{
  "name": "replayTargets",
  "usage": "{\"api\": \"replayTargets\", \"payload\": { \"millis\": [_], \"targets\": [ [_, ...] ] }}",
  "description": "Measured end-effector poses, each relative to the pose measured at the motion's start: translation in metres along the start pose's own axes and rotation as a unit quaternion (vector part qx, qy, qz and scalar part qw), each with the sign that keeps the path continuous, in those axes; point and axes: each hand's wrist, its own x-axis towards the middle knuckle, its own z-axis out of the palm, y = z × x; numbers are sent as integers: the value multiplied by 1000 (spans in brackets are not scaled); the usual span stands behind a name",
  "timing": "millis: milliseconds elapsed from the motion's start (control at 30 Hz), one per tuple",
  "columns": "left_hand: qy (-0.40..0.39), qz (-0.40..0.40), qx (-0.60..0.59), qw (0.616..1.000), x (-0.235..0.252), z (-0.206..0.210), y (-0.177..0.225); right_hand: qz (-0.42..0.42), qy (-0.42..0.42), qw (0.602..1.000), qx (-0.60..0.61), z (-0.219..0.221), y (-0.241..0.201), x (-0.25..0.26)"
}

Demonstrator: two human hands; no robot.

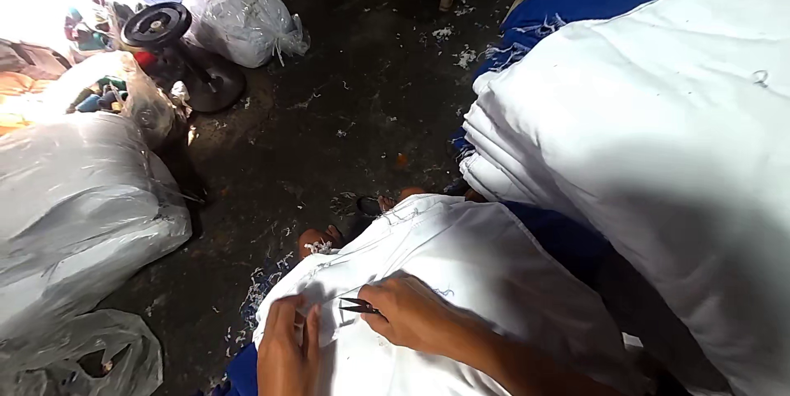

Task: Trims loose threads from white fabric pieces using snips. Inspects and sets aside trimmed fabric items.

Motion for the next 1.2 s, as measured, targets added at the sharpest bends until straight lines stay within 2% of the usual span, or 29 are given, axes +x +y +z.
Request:
{"api": "replayTargets", "payload": {
  "millis": [67, 133, 167, 233, 300, 333, 367, 433, 500, 567, 667, 833, 933, 1033, 1100, 1200],
  "targets": [
    [-5, -30, 38, 999, 25, 11, -4, 4, -3, 1000, -2, 0, 1, 0],
    [-76, -75, 44, 993, 40, 19, -7, 2, -8, 1000, 0, 2, 2, 0],
    [-84, -69, 53, 993, 42, 22, -8, -7, -1, 1000, 7, 2, 3, -1],
    [-28, -15, 71, 997, 34, 27, -5, -58, 80, 992, 77, 6, 8, -5],
    [24, 25, 69, 997, 18, 28, 0, -101, 223, 949, 198, 9, 3, -4],
    [44, 30, 73, 996, 9, 29, 3, -93, 259, 938, 213, 3, -4, -1],
    [57, 33, 80, 995, 0, 29, 5, -72, 256, 941, 211, -4, -12, 2],
    [54, 40, 87, 994, -16, 27, 8, -25, 185, 963, 192, -12, -22, 13],
    [8, 36, 57, 998, -24, 20, 9, -1, 121, 976, 179, -3, -17, 25],
    [-43, 25, -5, 999, -24, 9, 6, 9, 97, 978, 182, 10, -8, 28],
    [-81, -3, -39, 996, -24, 5, 6, 8, 85, 980, 178, 17, -3, 23],
    [-41, 13, -20, 999, -18, 13, 6, 11, 89, 977, 191, 15, -2, 23],
    [-35, -4, -108, 994, -21, 5, -7, 12, 99, 969, 227, 13, -1, 22],
    [-32, -69, -216, 973, -29, 2, -15, -5, 97, 965, 245, 13, -1, 22],
    [-28, -95, -241, 965, -33, -1, -11, -30, 93, 972, 215, 11, -4, 17],
    [-14, -87, -226, 970, -38, 0, -6, -50, 101, 991, 71, 9, -11, 4]
  ]
}}
